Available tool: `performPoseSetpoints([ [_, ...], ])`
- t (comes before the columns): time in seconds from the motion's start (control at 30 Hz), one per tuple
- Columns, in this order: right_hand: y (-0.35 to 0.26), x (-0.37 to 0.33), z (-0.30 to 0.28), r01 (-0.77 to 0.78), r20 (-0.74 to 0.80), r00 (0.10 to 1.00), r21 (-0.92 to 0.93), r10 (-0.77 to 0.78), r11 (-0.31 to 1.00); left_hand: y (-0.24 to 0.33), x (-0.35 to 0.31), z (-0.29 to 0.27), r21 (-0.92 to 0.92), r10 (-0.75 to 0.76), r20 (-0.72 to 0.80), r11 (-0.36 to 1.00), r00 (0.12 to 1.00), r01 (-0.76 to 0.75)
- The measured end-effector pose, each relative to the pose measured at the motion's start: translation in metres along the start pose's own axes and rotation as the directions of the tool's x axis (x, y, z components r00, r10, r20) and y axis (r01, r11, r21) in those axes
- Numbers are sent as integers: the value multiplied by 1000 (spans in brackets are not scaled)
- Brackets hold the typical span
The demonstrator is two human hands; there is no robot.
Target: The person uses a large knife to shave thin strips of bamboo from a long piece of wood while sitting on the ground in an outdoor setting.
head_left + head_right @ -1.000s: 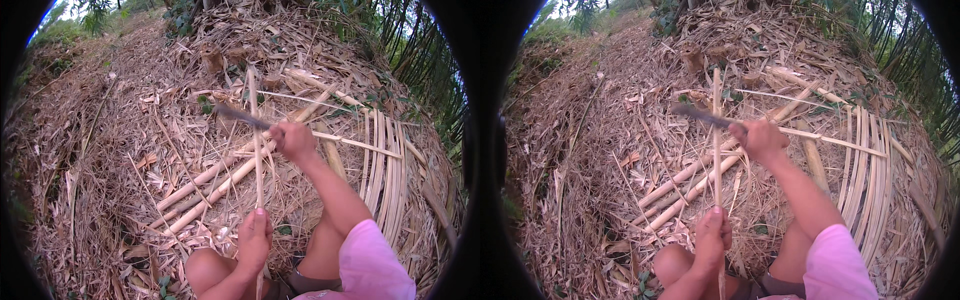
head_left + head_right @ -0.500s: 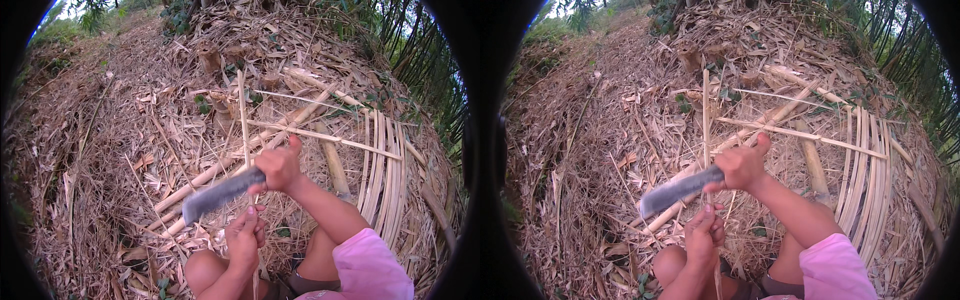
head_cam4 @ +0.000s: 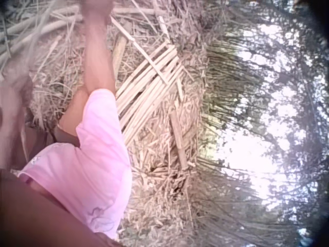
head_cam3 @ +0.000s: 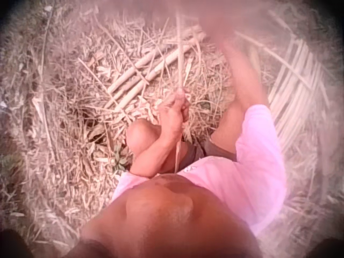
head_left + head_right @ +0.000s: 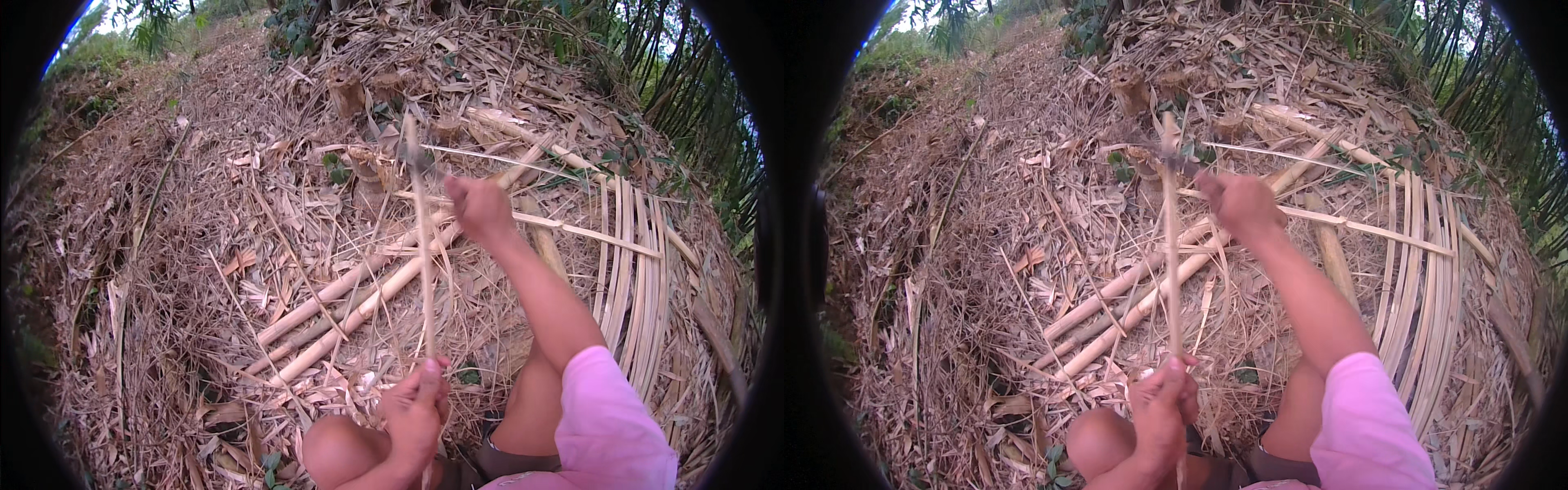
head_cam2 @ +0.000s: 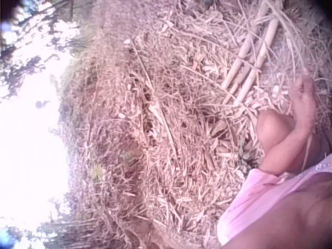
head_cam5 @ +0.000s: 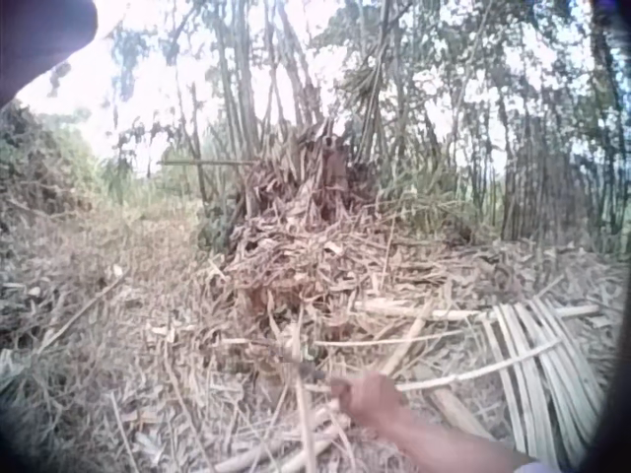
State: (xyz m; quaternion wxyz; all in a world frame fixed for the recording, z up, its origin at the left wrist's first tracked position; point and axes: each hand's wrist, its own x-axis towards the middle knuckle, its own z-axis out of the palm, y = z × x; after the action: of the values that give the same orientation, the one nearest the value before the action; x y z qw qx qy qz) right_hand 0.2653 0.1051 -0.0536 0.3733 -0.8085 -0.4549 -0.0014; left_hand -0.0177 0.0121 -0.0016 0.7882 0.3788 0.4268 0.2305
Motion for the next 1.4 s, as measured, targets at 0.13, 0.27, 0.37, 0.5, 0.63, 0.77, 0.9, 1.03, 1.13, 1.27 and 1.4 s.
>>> performPoseSetpoints([
  [0.13,17,9,-14,61,-146,988,36,-55,997,6,-11,5,-2,-54,-10,999,998,54],
  [0.27,-10,-32,-17,106,28,994,83,-108,991,13,13,-7,-23,-73,67,997,995,74],
  [0.37,-50,-61,-20,366,-77,928,20,-364,930,21,23,-9,-61,-45,91,997,995,51],
  [0.5,-68,-69,-29,533,-100,821,-218,-562,817,20,20,-2,-4,3,50,1000,999,-2],
  [0.63,-32,-52,-25,408,-52,910,-56,-410,911,13,10,15,10,-36,41,999,999,35],
  [0.77,-46,-63,-20,469,-69,877,-87,-475,879,8,9,7,-3,-25,-18,1000,1000,25],
  [0.9,-39,-66,-14,570,-40,814,-137,-580,810,10,3,7,38,25,-50,999,998,-23],
  [1.03,-29,-51,-6,593,-164,755,-239,-634,769,11,3,8,53,40,-54,998,998,-37],
  [1.13,-15,-34,-8,530,-149,812,-216,-564,820,15,1,4,57,32,-58,998,998,-29],
  [1.27,-18,-31,-13,477,-98,861,-186,-499,859,13,4,-1,16,48,-32,999,998,-48],
  [1.4,-51,-64,-4,427,-84,896,-111,-436,898,14,3,-10,-22,51,-50,998,997,-52],
])
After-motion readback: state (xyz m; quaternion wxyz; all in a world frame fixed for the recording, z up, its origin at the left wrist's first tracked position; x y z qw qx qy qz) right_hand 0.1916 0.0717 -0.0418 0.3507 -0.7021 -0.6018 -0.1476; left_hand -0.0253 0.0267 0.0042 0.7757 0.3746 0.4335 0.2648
